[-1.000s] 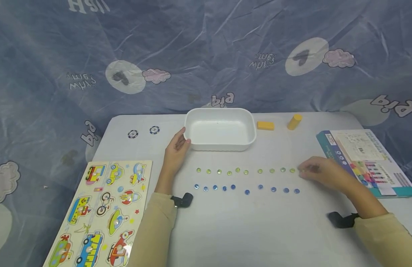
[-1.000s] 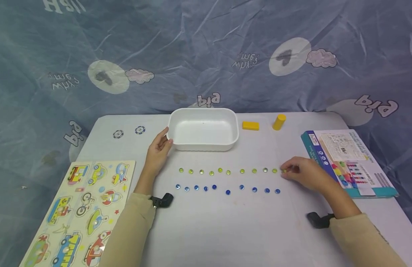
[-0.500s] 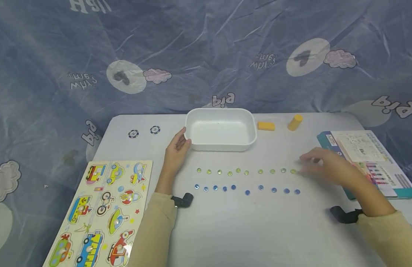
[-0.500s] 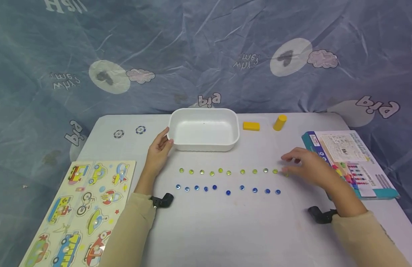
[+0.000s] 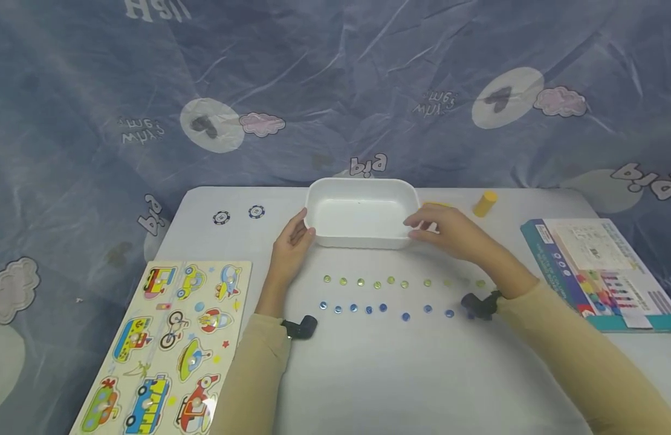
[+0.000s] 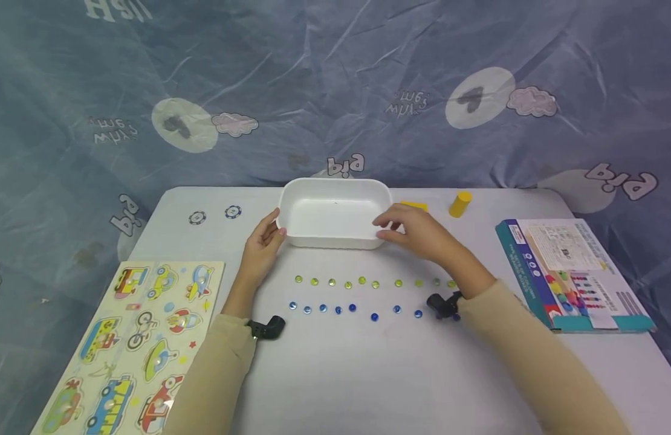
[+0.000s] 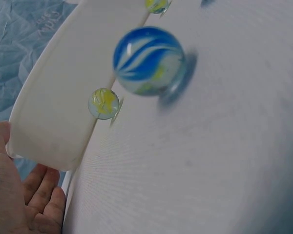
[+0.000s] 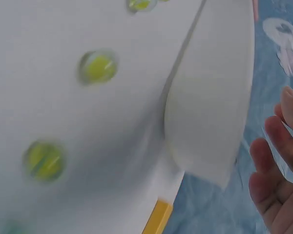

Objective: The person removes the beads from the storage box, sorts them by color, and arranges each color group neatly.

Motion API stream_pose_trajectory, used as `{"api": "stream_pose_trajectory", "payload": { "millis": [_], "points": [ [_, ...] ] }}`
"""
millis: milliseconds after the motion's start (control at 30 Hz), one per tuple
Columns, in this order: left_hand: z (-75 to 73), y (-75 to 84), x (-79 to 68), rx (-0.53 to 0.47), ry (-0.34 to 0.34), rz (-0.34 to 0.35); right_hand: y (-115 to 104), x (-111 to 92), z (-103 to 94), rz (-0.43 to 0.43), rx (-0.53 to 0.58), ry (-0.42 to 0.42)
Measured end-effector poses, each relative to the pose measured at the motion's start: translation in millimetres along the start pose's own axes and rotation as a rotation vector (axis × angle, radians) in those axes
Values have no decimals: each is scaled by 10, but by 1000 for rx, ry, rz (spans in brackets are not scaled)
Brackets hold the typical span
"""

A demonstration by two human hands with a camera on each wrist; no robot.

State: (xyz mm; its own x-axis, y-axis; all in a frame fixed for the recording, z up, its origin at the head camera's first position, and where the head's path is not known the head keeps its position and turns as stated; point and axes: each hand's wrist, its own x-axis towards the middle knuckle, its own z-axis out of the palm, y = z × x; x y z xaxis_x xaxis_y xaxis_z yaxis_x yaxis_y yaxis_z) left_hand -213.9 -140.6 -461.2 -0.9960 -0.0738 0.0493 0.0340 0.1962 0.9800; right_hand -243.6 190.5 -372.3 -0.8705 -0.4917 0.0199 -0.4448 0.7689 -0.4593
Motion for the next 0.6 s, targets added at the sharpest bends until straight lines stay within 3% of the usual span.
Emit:
{"api": "stream_pose_trajectory", "payload": {
  "millis": [100,300,467,600],
  "points": [
    [1,15,-5,2,0,-5,-142,281,108,-4,19,-62],
    [29,-200,88,15,31,13,-251,774,351,28,50,-242],
    [47,-278,115,22,40,31,-262,1033,537,29,67,-354],
    [27,-199,93,40,33,3,-331,1169,626,20,73,-389]
  ]
}}
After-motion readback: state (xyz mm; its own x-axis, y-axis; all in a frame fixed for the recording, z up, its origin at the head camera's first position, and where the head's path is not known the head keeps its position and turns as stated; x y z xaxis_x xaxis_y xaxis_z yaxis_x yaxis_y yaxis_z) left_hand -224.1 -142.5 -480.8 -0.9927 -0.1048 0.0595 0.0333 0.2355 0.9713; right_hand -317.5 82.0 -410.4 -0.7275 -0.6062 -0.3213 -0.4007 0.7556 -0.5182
